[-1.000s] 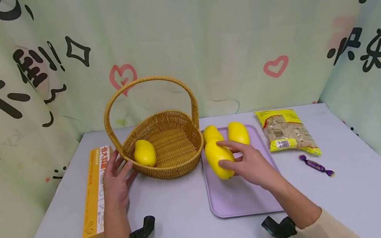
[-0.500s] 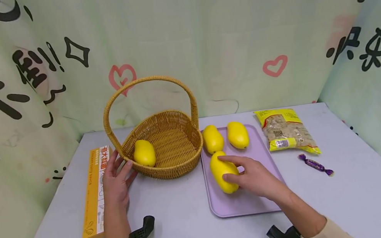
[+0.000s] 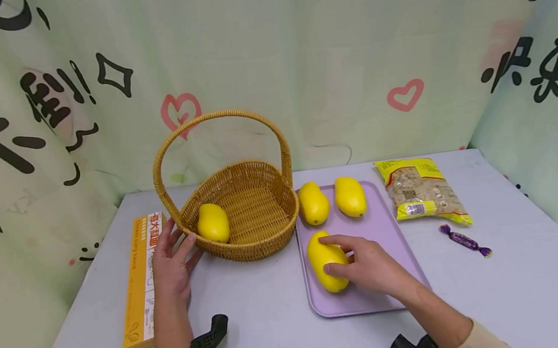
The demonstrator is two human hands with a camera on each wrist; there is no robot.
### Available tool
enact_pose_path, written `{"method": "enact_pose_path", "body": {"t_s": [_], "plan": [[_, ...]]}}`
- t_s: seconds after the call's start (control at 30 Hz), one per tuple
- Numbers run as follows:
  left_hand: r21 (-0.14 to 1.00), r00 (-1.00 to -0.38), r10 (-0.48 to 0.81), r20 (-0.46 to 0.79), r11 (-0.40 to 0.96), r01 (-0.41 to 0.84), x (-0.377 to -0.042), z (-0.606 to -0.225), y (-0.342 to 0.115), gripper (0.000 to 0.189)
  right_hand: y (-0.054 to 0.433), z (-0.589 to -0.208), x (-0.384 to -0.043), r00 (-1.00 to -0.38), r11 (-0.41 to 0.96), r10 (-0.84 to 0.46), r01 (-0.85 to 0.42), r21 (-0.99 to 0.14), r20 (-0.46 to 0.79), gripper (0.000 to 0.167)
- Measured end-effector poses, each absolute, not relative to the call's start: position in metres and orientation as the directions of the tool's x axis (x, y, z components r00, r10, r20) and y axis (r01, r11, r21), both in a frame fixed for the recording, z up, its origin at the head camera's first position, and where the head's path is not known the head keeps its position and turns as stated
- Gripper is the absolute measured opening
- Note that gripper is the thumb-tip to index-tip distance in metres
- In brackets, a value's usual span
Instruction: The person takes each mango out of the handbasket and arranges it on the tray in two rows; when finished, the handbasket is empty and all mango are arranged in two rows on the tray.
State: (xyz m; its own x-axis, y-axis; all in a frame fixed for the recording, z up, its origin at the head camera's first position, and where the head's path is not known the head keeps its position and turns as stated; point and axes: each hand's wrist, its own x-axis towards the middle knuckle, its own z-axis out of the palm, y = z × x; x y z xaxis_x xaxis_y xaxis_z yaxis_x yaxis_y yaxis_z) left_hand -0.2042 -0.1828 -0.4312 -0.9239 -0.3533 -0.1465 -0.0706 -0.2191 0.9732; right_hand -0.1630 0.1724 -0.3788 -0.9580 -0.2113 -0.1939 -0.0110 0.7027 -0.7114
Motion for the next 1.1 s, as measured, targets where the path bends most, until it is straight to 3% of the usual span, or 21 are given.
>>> {"method": "enact_pose_path", "body": {"t_s": [0.63, 1.1], "plan": [[0.972, -0.925, -0.35, -0.149, -0.223, -0.072, -0.203, -0.431, -0.184, 0.066, 0.169, -0.382, -0.167, -0.972, 0.699, -0.165, 0.005, -0.715, -0.169, 0.056], [0.973, -0.922, -0.357, -0.153, -0.216, -0.078, -0.204, -0.431, -0.182, 0.066, 0.172, -0.371, -0.164, -0.98, 0.731, -0.182, -0.085, -0.677, -0.074, 0.054]]}}
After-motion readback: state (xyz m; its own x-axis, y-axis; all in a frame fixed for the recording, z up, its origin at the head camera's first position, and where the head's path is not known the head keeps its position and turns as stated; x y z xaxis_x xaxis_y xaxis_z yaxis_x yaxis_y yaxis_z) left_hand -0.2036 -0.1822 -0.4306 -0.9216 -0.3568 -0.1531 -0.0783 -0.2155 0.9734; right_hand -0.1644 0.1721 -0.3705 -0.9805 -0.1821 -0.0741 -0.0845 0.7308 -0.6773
